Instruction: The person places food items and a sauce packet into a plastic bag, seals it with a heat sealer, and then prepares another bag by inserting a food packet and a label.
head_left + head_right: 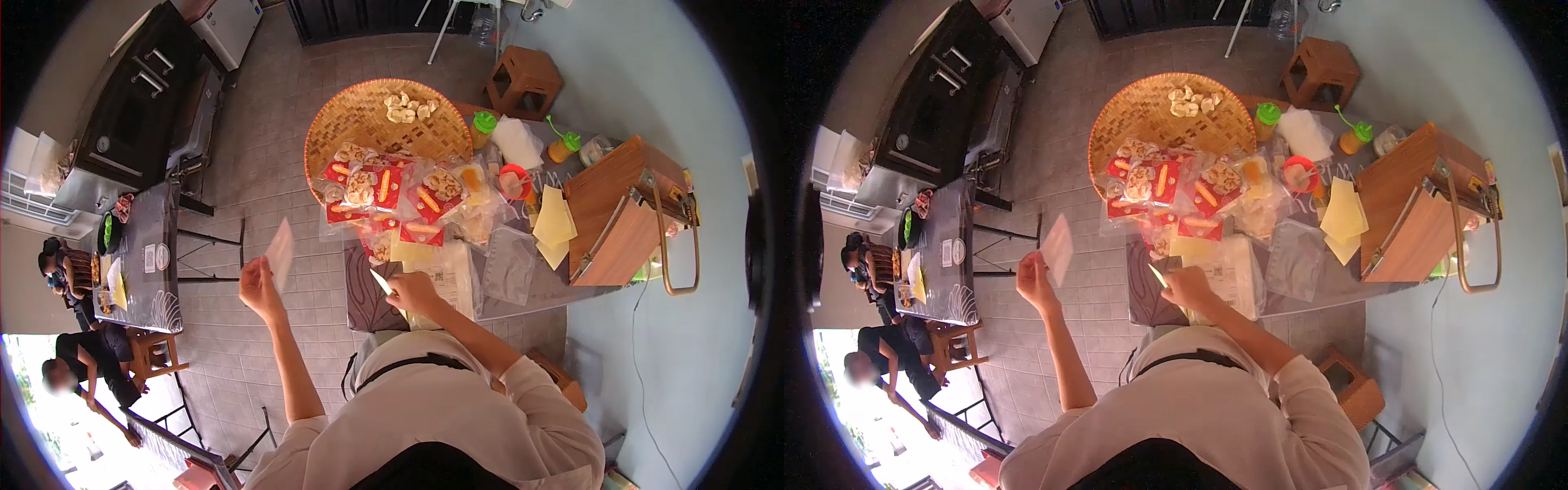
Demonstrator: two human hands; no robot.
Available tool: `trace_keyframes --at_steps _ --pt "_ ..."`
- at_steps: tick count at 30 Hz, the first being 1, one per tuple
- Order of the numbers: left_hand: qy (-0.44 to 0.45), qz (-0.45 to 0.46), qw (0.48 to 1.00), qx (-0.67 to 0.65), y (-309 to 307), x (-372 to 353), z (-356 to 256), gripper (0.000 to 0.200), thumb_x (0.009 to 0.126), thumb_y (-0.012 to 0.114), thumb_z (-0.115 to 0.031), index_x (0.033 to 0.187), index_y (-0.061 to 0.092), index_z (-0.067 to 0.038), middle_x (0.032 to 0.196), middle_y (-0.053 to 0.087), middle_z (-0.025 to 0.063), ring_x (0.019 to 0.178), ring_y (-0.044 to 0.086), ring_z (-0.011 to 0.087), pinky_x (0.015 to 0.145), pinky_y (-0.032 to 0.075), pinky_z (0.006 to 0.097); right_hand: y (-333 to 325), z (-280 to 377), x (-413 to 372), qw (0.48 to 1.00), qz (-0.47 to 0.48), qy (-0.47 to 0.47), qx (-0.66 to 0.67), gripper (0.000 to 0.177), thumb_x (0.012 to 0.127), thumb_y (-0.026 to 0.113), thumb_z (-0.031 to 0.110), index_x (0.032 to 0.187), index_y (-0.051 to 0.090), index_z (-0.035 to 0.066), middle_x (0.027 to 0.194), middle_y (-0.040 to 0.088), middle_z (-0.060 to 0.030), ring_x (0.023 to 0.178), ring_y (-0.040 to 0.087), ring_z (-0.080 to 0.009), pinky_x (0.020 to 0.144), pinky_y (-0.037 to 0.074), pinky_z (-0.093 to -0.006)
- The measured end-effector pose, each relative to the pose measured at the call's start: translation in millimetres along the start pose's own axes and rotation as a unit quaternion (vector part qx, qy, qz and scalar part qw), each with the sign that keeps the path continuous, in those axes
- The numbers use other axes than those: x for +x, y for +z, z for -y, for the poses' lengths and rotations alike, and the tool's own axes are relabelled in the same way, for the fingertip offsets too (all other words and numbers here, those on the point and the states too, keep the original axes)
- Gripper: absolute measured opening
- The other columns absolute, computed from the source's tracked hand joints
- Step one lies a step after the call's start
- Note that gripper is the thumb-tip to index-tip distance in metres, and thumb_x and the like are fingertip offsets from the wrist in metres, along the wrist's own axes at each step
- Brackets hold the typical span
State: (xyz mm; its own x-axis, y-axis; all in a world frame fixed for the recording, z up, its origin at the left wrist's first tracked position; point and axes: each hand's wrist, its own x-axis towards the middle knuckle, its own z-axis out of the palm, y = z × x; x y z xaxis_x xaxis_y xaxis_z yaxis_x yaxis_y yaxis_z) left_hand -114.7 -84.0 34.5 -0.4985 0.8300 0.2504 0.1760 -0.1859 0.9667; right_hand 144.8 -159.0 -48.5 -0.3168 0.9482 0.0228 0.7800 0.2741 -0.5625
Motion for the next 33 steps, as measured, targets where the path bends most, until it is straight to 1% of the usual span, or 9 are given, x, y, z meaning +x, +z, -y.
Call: trace_keyframes --at_steps 3,7,14,17,18,20,23,29,33 --pt "-0.002 0.036 0.999 -0.001 8.4 -9.9 -6.4 0.009 0.080 0.062 -0.010 0.079 0.058 -0.001 0.071 0.056 -0.0010 0.061 0.048 0.0042 0.052 0.038 0.0174 4.1 21.9 19.9 0.999 0.036 0.008 -0.040 0.015 0.067 0.058 0.022 0.063 0.053 0.008 0.063 0.055 -0.0065 0.058 0.057 -0.0257 0.051 0.044 -0.0381" --pt "-0.009 0.028 0.999 0.029 15.6 -18.2 -12.0 0.010 0.080 0.062 -0.010 0.080 0.058 -0.001 0.069 0.055 -0.0017 0.060 0.048 0.0036 0.051 0.039 0.0166 8.1 53.6 30.1 0.992 -0.077 -0.098 0.003 0.014 0.066 0.058 0.021 0.060 0.054 0.009 0.061 0.054 -0.0079 0.054 0.057 -0.0250 0.049 0.044 -0.0390" --pt "0.009 0.016 1.000 0.020 13.6 -13.5 -14.4 0.009 0.080 0.061 -0.009 0.082 0.058 0.000 0.070 0.056 -0.0008 0.062 0.049 0.0036 0.051 0.039 0.0160 -23.9 47.3 18.1 0.973 -0.110 -0.201 0.018 0.011 0.067 0.061 0.018 0.073 0.056 0.010 0.077 0.055 -0.0051 0.064 0.058 -0.0198 0.053 0.047 -0.0326" --pt "0.013 0.020 0.999 0.025 14.6 -13.3 -13.5 0.010 0.081 0.060 -0.010 0.083 0.059 0.000 0.069 0.055 -0.0012 0.062 0.048 0.0031 0.052 0.038 0.0156 -57.8 -14.4 -11.2 0.983 -0.134 -0.122 0.009 0.018 0.063 0.065 0.014 0.079 0.058 0.008 0.086 0.059 -0.0068 0.073 0.059 -0.0193 0.059 0.049 -0.0308" --pt "0.013 0.030 0.999 0.042 14.6 -13.6 -11.4 0.010 0.081 0.060 -0.010 0.084 0.058 -0.001 0.069 0.055 -0.0013 0.062 0.048 0.0031 0.052 0.038 0.0158 -72.5 -45.4 -20.5 0.966 -0.215 -0.143 -0.004 0.015 0.062 0.065 0.008 0.075 0.056 0.008 0.084 0.059 -0.0081 0.074 0.060 -0.0201 0.060 0.049 -0.0311" --pt "0.012 0.043 0.997 0.056 18.4 -16.7 -10.8 0.010 0.082 0.059 -0.010 0.084 0.058 -0.001 0.068 0.054 -0.0015 0.062 0.048 0.0030 0.051 0.038 0.0159 -110.8 -84.0 -44.1 0.945 -0.319 0.051 -0.041 0.007 0.068 0.058 0.002 0.074 0.055 0.004 0.081 0.059 -0.0090 0.072 0.058 -0.0266 0.065 0.049 -0.0354" --pt "-0.015 0.067 0.997 0.028 35.0 -27.4 -13.8 0.010 0.082 0.058 -0.011 0.084 0.058 -0.001 0.070 0.055 -0.0011 0.063 0.048 0.0033 0.052 0.039 0.0168 -175.3 -128.1 -69.2 0.897 -0.414 0.087 -0.127 0.012 0.067 0.061 0.002 0.076 0.053 0.005 0.084 0.058 -0.0088 0.070 0.058 -0.0251 0.058 0.048 -0.0344" --pt "-0.018 0.184 0.983 0.006 82.7 -75.9 -25.8 0.010 0.083 0.056 -0.010 0.086 0.055 0.000 0.074 0.054 0.0017 0.064 0.049 0.0056 0.052 0.042 0.0203 -184.0 -235.2 -122.0 0.875 -0.389 0.143 -0.250 0.013 0.069 0.060 0.001 0.074 0.048 0.004 0.091 0.055 -0.0108 0.073 0.056 -0.0314 0.060 0.046 -0.0380" --pt "-0.054 0.255 0.965 -0.002 113.0 -123.9 -45.2 0.006 0.082 0.053 -0.006 0.082 0.052 0.000 0.073 0.053 0.0030 0.062 0.048 0.0079 0.056 0.042 0.0225 -152.7 -299.0 -151.7 0.878 -0.262 0.338 -0.214 0.014 0.068 0.061 0.006 0.075 0.049 0.006 0.094 0.054 -0.0119 0.080 0.056 -0.0306 0.060 0.047 -0.0388"
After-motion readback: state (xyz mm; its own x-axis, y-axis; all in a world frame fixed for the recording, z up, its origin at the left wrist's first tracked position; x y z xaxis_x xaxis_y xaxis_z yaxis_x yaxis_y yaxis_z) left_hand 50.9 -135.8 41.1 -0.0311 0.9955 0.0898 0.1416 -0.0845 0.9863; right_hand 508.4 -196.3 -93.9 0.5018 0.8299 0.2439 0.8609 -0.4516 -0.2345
